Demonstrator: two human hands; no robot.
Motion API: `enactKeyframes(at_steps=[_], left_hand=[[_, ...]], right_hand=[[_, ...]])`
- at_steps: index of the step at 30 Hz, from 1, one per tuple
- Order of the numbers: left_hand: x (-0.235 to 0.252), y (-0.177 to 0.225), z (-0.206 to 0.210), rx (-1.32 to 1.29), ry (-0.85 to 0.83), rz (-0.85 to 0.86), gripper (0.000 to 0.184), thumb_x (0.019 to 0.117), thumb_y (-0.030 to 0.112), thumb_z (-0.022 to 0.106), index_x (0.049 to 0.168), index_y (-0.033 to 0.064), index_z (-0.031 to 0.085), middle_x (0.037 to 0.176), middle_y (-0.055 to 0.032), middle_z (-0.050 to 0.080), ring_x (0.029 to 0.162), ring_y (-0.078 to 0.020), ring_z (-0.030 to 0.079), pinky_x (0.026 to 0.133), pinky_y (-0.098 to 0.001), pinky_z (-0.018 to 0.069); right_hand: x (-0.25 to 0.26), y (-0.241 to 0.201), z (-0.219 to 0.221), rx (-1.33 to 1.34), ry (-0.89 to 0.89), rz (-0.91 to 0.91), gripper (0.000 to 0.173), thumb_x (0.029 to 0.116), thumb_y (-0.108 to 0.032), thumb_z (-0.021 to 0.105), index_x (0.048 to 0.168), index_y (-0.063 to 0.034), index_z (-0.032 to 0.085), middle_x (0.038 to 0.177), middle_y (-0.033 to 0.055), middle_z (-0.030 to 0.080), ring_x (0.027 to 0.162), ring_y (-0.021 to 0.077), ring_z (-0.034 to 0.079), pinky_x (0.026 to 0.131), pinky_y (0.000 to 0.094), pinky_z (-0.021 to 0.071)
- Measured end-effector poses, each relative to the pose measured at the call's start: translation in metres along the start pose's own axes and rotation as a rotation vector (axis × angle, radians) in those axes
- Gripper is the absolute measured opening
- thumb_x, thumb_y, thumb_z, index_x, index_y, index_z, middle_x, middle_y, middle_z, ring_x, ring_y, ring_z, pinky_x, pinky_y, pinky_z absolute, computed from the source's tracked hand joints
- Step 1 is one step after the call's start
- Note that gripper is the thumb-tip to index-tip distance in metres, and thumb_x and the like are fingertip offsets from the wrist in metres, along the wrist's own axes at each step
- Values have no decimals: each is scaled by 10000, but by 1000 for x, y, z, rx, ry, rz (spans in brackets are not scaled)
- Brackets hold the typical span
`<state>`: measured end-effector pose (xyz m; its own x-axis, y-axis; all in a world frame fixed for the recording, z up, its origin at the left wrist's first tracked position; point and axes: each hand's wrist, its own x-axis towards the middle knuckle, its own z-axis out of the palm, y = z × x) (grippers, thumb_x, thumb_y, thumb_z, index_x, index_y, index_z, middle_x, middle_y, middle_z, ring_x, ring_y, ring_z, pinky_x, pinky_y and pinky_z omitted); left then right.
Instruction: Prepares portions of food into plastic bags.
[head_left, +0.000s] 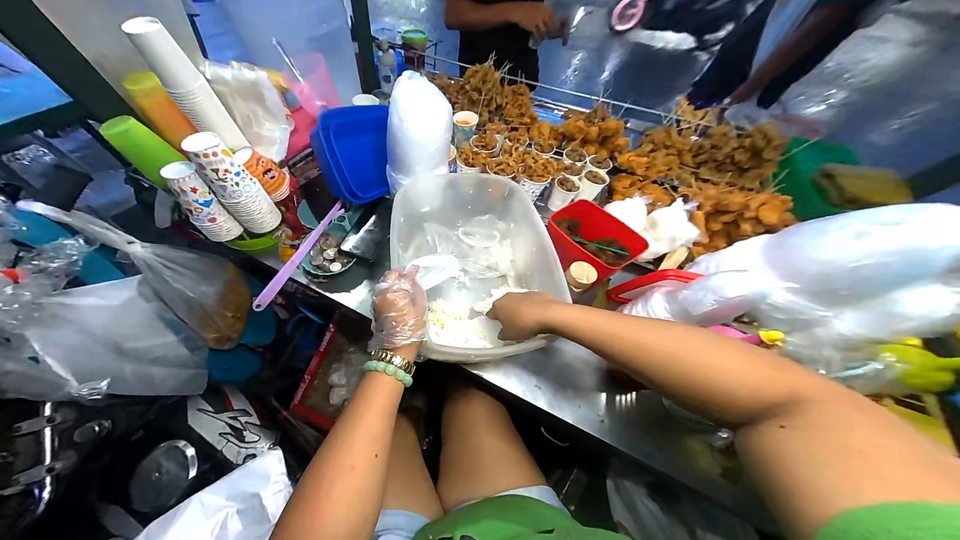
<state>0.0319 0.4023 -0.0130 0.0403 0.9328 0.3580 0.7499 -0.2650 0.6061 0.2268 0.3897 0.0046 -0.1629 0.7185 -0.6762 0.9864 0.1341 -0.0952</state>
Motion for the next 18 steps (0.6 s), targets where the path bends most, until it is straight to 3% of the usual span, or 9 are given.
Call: enactKeyframes(at_steps=[8,18], left_hand=[[-1,1,-1,-19,-26,-32,271,999,36,566,1209,-4,733,1224,-252,691,1153,-417,661,1032,-543,489],[-3,-4,5,-36,63,24,256,967,10,592,1162,3,758,1170,-247,714,1100,-410,686,985,-541,516]], right_hand=[[-17,0,1,46,62,-1,363,994,-251,644,1276,-23,656,1168,278,661,1119,489,624,843,718,466],[-23,0,1,74,87,-30,482,1029,-315,600,1475,-136,563,1230,239,667,1152,453,625,896,684,464]])
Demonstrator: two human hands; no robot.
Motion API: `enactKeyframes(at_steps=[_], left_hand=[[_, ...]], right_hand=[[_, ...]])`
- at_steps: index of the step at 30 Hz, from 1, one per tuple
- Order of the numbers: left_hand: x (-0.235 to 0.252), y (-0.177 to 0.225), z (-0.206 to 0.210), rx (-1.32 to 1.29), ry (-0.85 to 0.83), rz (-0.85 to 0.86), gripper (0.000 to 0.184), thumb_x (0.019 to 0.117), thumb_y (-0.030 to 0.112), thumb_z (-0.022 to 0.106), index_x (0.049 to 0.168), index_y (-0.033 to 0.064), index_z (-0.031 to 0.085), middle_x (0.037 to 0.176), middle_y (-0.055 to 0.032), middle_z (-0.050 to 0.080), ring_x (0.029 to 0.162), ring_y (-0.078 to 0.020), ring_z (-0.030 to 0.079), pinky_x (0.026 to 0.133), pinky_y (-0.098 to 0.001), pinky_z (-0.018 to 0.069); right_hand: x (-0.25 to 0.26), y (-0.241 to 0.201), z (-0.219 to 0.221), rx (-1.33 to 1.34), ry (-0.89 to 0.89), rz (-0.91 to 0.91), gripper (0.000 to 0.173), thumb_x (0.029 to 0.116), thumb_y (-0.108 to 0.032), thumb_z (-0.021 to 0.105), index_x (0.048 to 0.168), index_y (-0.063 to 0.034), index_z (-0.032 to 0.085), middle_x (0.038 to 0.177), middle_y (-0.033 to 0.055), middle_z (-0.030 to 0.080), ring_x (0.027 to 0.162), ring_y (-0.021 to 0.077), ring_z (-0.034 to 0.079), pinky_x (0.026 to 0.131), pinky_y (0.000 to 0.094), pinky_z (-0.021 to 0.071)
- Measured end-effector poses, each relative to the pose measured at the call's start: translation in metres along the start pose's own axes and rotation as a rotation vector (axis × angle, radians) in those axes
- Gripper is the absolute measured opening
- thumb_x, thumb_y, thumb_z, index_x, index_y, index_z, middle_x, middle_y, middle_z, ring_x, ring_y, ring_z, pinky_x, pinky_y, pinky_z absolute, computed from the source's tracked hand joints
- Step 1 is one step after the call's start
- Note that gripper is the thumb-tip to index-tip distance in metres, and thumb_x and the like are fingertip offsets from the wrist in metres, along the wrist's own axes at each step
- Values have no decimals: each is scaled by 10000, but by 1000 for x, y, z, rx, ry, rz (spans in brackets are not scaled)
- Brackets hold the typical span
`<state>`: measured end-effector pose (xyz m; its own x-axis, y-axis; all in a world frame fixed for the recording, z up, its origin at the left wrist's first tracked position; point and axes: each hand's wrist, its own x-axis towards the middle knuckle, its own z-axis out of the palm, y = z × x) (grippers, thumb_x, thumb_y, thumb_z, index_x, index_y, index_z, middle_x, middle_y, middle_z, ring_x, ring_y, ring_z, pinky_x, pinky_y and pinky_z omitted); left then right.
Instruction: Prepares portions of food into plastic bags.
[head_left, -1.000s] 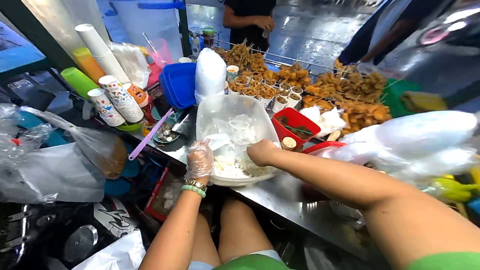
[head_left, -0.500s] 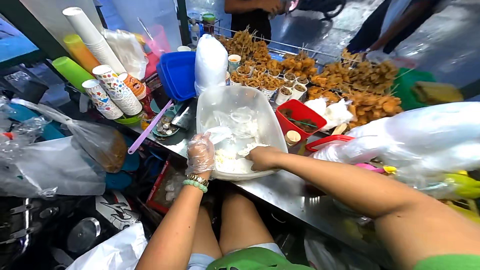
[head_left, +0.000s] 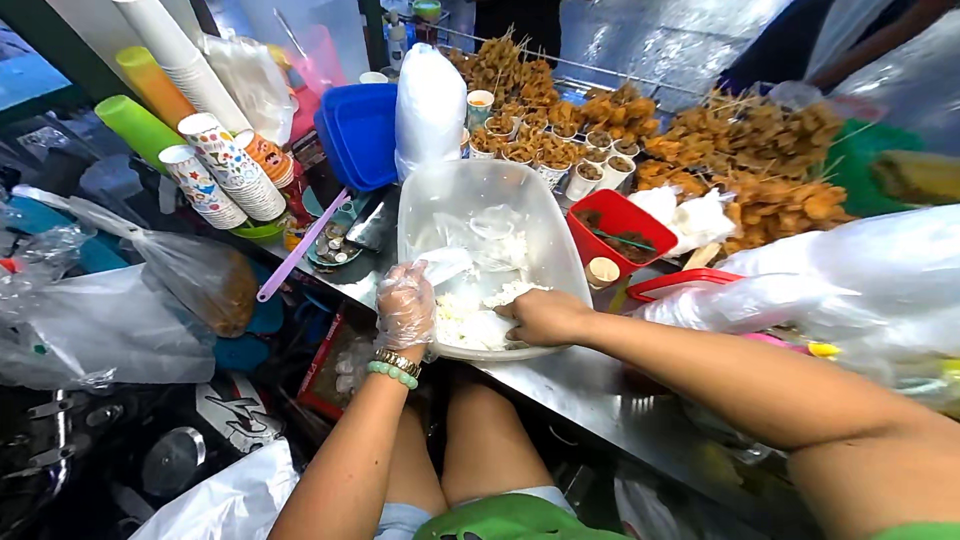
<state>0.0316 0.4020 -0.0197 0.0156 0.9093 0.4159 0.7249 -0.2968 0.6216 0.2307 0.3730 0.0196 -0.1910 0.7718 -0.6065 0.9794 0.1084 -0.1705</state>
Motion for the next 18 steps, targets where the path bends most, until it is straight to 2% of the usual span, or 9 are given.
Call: enactKeyframes(at_steps=[5,13,15,18], left_hand=[[0,1,-1,11,3,-9,258,961,1,594,1159,5,760,1171,-247,714,1099,-406,688,984,-540,514],[0,-1,-1,-3,-5,-3,259,969,12,590,1170,3,754,1179,-240,711,1109,-399,683,988,-533,515],[0,0,0,-1,-5,-9,258,969,10,589,1167,4,754,1179,-243,711,1110,-400,683,985,-536,517],[1,1,-1,-14,-22,-37,256,974,13,590,1169,2,754,1193,-246,705,1126,-403,673,1002,-541,501]], right_hand=[[0,-3,1,26,33,-42,496,1045,-325,581,1511,-165,529,1225,223,678,1141,434,636,906,668,471],[9,-9,5,163,58,-143,519,1042,-309,585,1520,-119,513,1248,217,673,1154,400,633,944,650,462],[14,-9,7,234,64,-166,524,1022,-267,603,1511,-100,522,1256,210,675,1150,375,636,950,633,464],[23,-15,9,315,49,-210,522,983,-175,630,1485,-60,543,1182,214,687,1051,344,648,909,594,478]])
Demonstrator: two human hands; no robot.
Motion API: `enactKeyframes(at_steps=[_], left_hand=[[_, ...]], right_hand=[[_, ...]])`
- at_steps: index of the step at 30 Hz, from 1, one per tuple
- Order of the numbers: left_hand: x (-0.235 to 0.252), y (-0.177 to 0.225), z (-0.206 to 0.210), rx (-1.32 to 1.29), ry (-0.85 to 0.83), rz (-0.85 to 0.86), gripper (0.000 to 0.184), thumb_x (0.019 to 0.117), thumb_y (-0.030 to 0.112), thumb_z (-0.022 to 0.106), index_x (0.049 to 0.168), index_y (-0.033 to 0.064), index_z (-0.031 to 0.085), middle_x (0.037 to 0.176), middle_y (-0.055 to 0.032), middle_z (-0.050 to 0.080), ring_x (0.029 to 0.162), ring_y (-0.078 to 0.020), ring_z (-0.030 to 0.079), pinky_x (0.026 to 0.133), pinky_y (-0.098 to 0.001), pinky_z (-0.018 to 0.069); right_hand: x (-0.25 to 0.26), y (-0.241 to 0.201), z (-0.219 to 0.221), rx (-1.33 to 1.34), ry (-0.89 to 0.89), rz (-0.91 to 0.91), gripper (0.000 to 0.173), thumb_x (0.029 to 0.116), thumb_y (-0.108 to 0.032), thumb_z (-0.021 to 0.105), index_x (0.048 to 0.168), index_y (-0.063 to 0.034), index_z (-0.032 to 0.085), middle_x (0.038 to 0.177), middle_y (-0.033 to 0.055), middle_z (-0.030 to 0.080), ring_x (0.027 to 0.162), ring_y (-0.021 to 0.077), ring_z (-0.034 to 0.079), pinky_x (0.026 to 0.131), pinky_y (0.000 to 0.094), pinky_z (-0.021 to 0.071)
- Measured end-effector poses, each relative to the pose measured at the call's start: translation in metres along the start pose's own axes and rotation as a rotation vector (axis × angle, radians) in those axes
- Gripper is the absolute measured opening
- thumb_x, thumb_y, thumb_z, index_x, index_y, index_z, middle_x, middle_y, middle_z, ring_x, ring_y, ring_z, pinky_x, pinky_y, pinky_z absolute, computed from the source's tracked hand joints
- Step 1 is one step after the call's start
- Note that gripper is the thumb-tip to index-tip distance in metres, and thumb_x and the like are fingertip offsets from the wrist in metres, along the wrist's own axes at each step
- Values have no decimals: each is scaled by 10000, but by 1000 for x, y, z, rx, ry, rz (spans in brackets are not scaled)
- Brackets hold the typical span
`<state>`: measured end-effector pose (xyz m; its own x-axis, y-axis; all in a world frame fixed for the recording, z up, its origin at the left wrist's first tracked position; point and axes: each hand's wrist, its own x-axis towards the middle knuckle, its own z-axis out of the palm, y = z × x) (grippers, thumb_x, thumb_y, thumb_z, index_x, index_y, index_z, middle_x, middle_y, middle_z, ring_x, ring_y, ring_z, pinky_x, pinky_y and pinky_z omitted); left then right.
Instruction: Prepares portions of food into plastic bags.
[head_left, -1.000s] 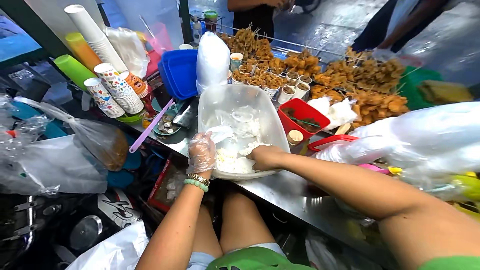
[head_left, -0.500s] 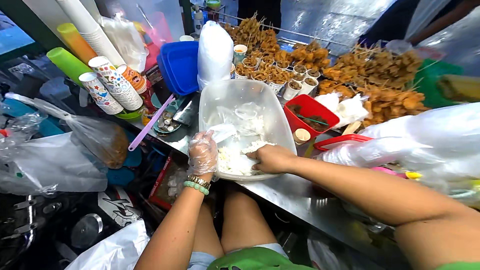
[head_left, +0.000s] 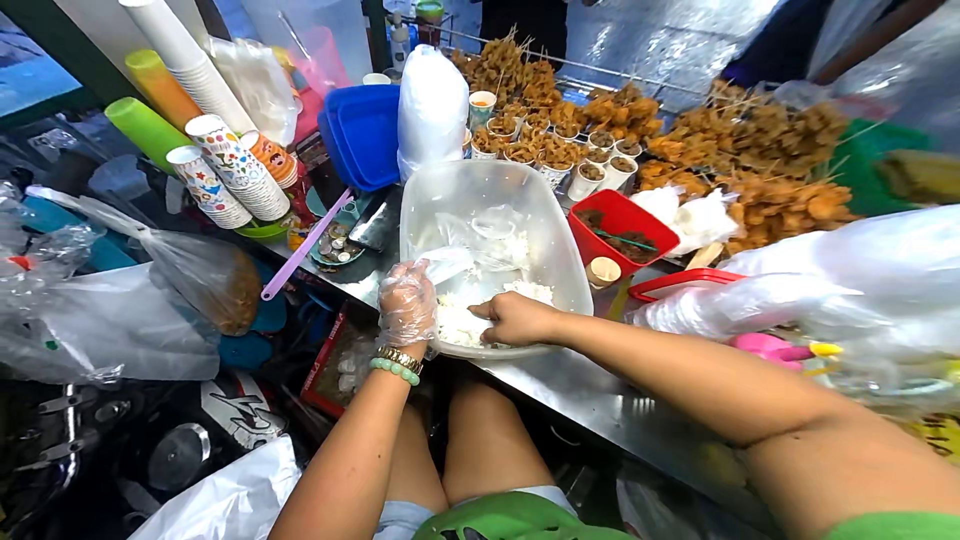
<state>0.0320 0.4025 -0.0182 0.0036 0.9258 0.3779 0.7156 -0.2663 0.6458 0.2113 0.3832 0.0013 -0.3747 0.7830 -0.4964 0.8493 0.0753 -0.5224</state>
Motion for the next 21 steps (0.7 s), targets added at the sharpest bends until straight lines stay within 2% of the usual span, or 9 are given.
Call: enactKeyframes(at_steps=[3,6,8,10,14,16,19,21], left_hand=[[1,0,-2,23,-31,-1,260,988,31,578,1182,5,749,1209,-247,699,1147,-412,664,1024,-545,489],[2,2,-2,36,-27,-11,274,993,37,567,1202,9,741,1215,-236,700,1154,-394,665,1035,-526,490],[3,6,-5,53,-26,-33,293,1006,56,551,1238,-3,719,1236,-243,692,1161,-397,666,1037,-523,491],[6,13,-11,88,-107,-78,327,1040,97,515,1307,-9,672,1311,-249,653,1235,-399,623,1092,-508,450],[14,27,-16,250,-317,-110,404,1057,146,493,1426,-3,568,1424,-256,567,1326,-410,548,1137,-522,401],[12,32,-12,304,-359,-110,427,1024,129,533,1432,4,561,1444,-233,559,1334,-390,547,1134,-510,415],[6,49,-15,279,-501,-108,481,989,108,588,1452,-5,533,1487,-221,525,1386,-367,503,1167,-489,382],[3,63,-19,197,-616,-119,535,964,102,635,1470,-11,503,1509,-221,501,1414,-352,475,1185,-484,363]], right_hand=[[7,-3,1,67,-51,9,514,973,-124,635,1470,-34,540,1063,198,673,879,270,613,813,502,481],[8,2,-1,153,-69,58,505,974,-112,636,1468,-58,545,939,123,660,716,156,544,695,387,463],[4,8,-6,227,-74,80,436,977,-93,632,1409,-52,588,865,70,644,642,91,504,626,311,438],[-7,11,-16,274,-67,86,319,991,-85,619,1305,-28,625,778,14,598,572,40,450,557,247,385],[-38,15,-42,277,-6,92,293,1003,-100,620,1287,-25,634,725,-14,553,550,32,420,537,229,358],[-52,17,-51,293,38,112,261,1001,-91,620,1249,-12,643,701,-20,524,544,33,414,533,222,352],[-68,12,-62,283,116,154,179,999,-84,626,1155,-3,663,673,-26,517,535,28,412,533,217,350],[-69,6,-65,164,164,180,156,995,-107,642,1115,-15,680,705,-5,535,572,54,429,567,258,371]])
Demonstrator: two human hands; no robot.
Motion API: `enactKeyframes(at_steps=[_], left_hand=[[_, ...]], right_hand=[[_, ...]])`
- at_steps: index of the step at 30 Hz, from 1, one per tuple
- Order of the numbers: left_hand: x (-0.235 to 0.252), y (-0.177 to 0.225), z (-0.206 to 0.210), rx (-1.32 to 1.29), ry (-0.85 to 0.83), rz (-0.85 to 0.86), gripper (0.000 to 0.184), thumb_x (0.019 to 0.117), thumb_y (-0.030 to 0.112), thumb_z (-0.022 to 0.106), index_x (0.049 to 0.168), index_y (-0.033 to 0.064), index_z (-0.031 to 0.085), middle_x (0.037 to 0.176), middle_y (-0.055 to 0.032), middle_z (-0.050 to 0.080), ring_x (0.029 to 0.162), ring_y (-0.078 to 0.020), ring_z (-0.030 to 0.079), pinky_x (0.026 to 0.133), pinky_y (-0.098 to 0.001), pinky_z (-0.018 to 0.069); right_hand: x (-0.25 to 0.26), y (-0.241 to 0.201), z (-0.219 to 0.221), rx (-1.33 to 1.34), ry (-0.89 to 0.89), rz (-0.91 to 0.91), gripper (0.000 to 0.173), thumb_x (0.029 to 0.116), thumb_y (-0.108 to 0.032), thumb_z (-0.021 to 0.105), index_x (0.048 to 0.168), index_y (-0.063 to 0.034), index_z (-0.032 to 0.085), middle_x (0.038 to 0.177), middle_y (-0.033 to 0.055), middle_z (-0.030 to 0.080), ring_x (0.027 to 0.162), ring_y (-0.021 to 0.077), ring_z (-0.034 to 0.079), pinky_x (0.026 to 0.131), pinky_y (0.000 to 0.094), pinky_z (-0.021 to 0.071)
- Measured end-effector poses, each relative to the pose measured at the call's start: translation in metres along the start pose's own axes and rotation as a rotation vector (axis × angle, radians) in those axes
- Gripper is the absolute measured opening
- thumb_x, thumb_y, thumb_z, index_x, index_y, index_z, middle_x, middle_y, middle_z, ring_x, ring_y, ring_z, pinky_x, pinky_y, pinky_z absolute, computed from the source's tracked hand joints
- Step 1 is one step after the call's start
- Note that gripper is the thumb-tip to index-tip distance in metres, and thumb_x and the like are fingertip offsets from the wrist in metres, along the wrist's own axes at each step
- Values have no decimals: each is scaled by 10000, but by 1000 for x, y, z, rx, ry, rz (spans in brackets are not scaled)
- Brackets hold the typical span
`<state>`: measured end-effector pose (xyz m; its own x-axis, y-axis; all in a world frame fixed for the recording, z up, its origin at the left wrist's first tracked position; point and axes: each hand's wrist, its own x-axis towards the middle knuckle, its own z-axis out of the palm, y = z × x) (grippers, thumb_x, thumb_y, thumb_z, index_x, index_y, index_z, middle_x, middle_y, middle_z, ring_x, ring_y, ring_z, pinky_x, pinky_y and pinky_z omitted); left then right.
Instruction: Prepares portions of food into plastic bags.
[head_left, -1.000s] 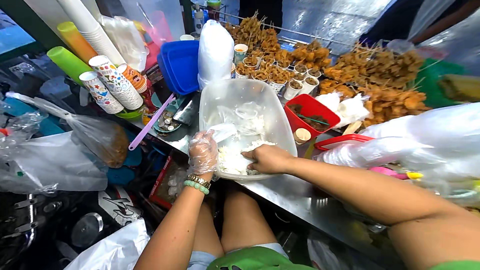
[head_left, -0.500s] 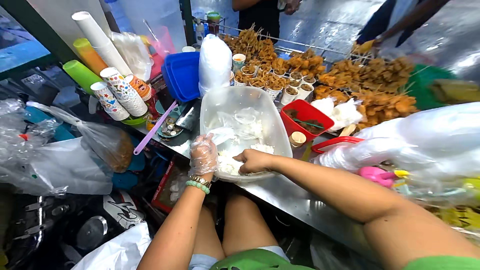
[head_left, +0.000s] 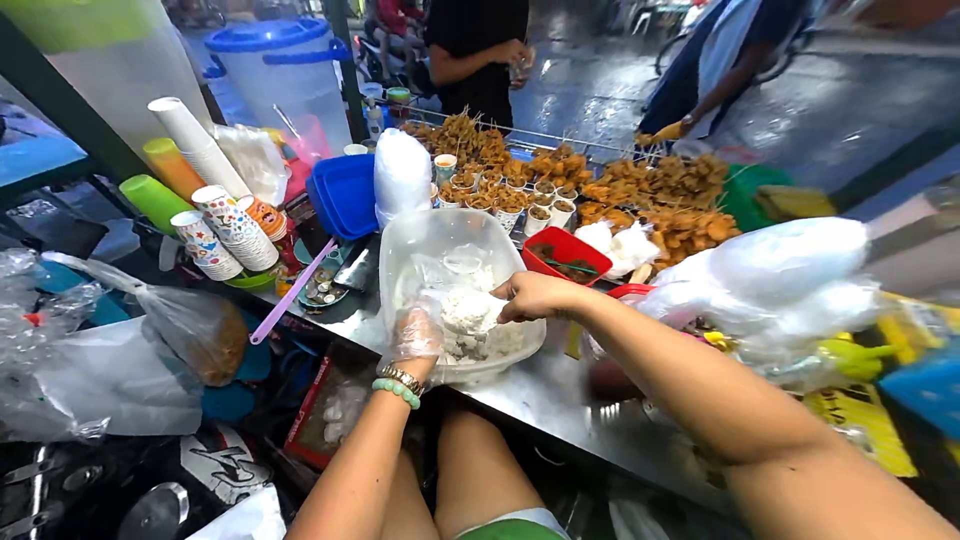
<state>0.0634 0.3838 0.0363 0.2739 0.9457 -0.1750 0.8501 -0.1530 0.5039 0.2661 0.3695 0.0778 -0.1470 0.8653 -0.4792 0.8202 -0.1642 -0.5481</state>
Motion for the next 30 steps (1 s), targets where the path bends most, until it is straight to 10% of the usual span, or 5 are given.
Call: enactKeyframes(at_steps=[6,13,30], left_hand=[[-13,9,14,-237,-4,51,824,882,75,751,1573,-19,313,1635,-200,329,1502,-270,365,1236,-391,296],[-7,6,18,-320,68,-81,769,859,82,784,1528,26,408,1451,-200,550,1202,-296,646,1015,-440,536],[-8,4,-7,-424,-60,-190,714,859,36,768,1508,98,478,1232,-171,657,875,-203,704,808,-346,587]], right_hand=[[-9,-65,17,-517,71,59,248,973,-176,623,1082,40,678,1118,275,670,1084,474,638,826,705,469],[-15,-118,35,-799,49,99,189,981,-89,584,1039,61,683,1115,237,679,1060,406,656,815,612,493],[-62,-126,6,-774,217,95,166,986,-104,604,929,22,695,941,208,685,915,397,672,715,590,492]])
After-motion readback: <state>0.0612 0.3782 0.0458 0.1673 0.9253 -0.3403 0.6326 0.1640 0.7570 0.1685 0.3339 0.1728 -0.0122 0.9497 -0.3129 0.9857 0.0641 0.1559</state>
